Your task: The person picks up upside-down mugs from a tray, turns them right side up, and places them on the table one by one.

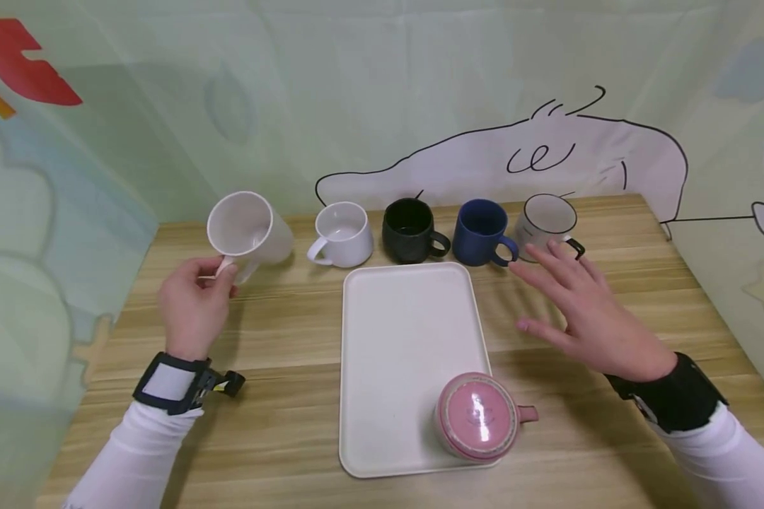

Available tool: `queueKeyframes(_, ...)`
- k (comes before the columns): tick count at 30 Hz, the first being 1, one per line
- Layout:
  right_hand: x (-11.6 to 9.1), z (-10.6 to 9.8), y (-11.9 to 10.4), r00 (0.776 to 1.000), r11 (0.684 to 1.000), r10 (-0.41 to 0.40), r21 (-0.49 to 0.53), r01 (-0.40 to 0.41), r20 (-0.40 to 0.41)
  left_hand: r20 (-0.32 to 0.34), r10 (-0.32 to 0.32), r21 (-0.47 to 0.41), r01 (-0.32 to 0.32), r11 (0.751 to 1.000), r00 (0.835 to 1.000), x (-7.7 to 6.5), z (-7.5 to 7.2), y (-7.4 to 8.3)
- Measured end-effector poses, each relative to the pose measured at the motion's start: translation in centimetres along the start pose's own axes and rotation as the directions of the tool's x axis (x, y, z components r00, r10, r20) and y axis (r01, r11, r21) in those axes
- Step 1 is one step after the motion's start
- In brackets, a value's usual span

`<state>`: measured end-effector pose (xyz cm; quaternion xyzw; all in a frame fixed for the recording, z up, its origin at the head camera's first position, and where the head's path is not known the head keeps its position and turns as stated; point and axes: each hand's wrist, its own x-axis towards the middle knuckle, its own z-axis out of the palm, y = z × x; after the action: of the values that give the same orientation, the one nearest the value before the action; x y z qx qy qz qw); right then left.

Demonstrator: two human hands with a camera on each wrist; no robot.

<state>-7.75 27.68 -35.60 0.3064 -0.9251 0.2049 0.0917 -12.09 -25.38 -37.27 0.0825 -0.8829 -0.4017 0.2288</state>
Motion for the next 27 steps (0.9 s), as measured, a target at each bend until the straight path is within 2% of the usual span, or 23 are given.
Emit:
queueKeyframes(6,-0.4,0.6,0.0,0.999,0.999,0.015,-0.030,-0.014,0.033,0.015,0.020,0.062,-0.020,0.998,1.000,0.6,0.8,-0.4)
queueKeyframes(10,-0.6,1.0,0.0,0.998,0.998,0.038,-0.059,-0.034,0.055,0.017,0.027,0.072,-0.028,0.997,0.999,0.8,1.2,-0.6)
queueKeyframes(15,-0.9,1.3,-0.1,0.996,0.997,0.056,-0.056,-0.052,0.065,0.029,0.035,0.108,-0.038,0.993,0.999,1.0,1.7,-0.7)
queueKeyframes(27,-1.2,1.9,0.0,0.994,0.997,0.065,-0.055,-0.061,0.085,0.055,0.015,0.142,-0.023,0.990,0.998,1.2,2.2,0.2)
